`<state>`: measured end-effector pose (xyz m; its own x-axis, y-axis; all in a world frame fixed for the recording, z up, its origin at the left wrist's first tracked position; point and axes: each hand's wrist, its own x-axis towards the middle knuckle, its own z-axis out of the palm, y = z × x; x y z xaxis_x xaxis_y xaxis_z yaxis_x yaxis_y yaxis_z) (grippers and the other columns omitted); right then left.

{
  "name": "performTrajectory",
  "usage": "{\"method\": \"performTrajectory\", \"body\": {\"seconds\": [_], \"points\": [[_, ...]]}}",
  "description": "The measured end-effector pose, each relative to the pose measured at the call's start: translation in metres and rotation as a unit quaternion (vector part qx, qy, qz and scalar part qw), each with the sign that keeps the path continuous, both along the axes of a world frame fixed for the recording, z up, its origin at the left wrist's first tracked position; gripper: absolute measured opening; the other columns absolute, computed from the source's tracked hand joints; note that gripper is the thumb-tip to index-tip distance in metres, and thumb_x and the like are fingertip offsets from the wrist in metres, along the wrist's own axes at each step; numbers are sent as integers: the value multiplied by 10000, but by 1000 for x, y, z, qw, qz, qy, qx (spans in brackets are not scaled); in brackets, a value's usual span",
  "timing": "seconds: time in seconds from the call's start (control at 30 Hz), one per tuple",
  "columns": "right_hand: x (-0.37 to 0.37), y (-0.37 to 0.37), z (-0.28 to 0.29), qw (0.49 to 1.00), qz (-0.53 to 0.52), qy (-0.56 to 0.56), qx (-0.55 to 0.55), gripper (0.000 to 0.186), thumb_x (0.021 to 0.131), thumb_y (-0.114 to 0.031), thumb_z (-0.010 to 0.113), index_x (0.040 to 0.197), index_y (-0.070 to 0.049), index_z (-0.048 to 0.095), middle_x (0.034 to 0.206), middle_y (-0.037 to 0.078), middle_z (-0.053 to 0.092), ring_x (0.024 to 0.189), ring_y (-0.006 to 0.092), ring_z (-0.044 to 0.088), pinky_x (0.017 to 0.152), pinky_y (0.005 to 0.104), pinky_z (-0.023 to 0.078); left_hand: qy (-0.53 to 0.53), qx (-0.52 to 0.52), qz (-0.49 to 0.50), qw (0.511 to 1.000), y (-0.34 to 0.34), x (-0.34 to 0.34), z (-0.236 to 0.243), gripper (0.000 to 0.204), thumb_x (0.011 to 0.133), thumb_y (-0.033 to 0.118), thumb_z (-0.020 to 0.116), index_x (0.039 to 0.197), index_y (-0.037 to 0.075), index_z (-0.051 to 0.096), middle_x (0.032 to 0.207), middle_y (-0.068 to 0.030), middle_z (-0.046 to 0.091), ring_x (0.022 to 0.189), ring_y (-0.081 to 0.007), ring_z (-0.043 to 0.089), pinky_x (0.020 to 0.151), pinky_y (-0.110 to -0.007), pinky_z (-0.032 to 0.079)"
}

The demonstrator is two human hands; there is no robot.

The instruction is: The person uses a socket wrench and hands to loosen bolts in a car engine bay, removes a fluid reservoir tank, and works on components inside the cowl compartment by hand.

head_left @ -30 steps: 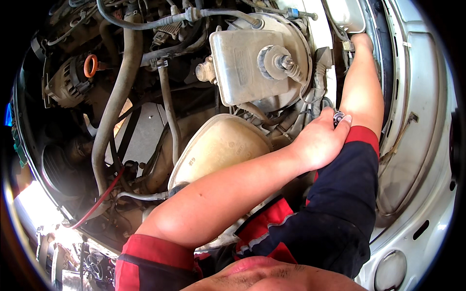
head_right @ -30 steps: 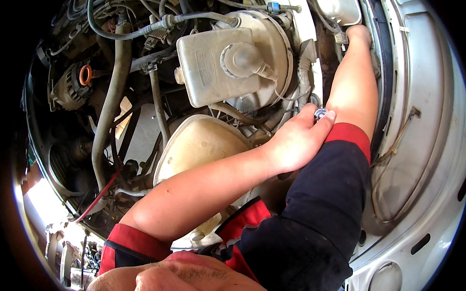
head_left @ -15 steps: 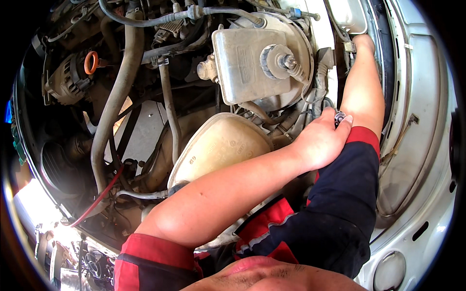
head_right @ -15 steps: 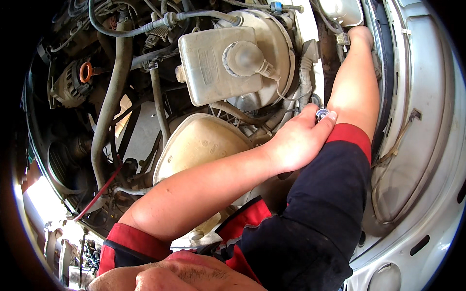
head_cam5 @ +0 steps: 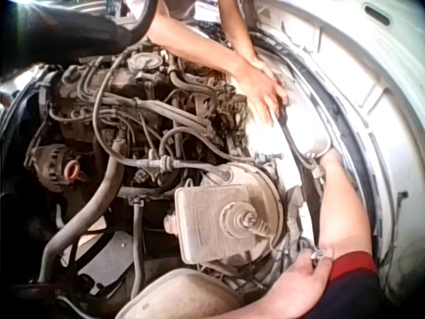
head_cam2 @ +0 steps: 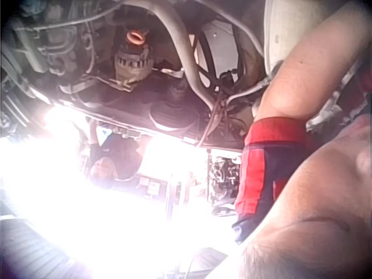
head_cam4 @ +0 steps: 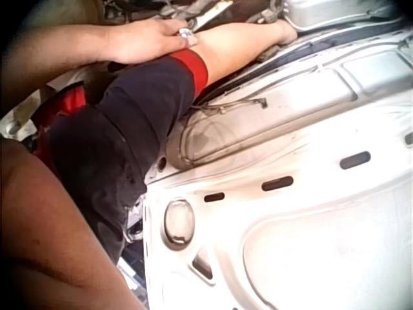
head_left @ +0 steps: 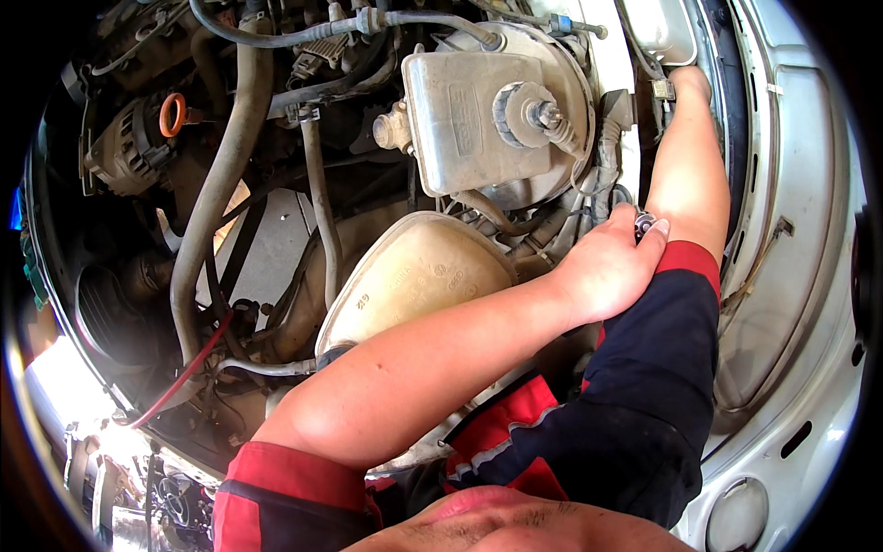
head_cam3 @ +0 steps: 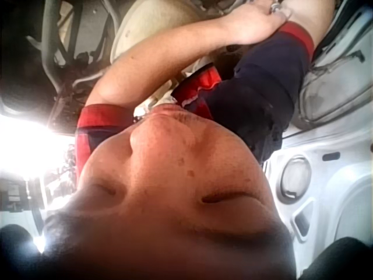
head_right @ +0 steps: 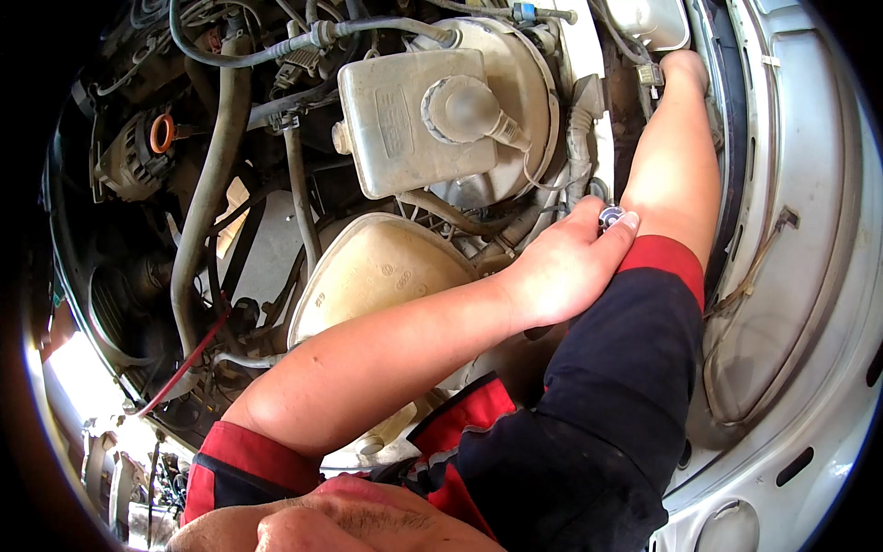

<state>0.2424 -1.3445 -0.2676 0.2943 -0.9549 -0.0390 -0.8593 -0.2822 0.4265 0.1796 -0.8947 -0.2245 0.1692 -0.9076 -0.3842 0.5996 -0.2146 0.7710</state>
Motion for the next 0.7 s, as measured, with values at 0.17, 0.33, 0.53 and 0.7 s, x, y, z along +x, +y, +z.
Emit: {"method": "performTrajectory", "body": {"seconds": [0.17,0.33,0.53,0.7], "points": [[1,-11,-3,1000,8,-5,-7,340,826,-211,640,1124,-70,722,1259,169,651,1165,340,633,966,427,498,-14,-1,3,1000,-2,-2,4,572,1012,495,420,1114,-62,497,1068,-327,633,1089,-439,606,952,-439,443],[3,-14,-5,1000,4,-5,1,320,882,-189,619,1157,-56,714,1276,164,653,1173,336,637,953,450,516,-1,-1,5,1000,-1,1,0,567,1011,497,426,1101,-59,496,1055,-327,636,1076,-443,610,946,-439,446],[3,-10,-4,998,-10,35,43,344,836,-233,624,1130,-83,724,1281,159,641,1192,337,617,982,431,493,-8,0,-3,1000,0,2,1,562,1011,506,424,1096,-45,494,1065,-328,635,1080,-441,610,946,-442,446],[2,-8,-3,1000,7,11,6,349,837,-223,622,1132,-62,716,1276,173,641,1189,339,618,991,432,483,-4,0,0,1000,0,1,0,563,1011,512,419,1103,-38,492,1074,-330,633,1084,-440,608,948,-444,447]]}}
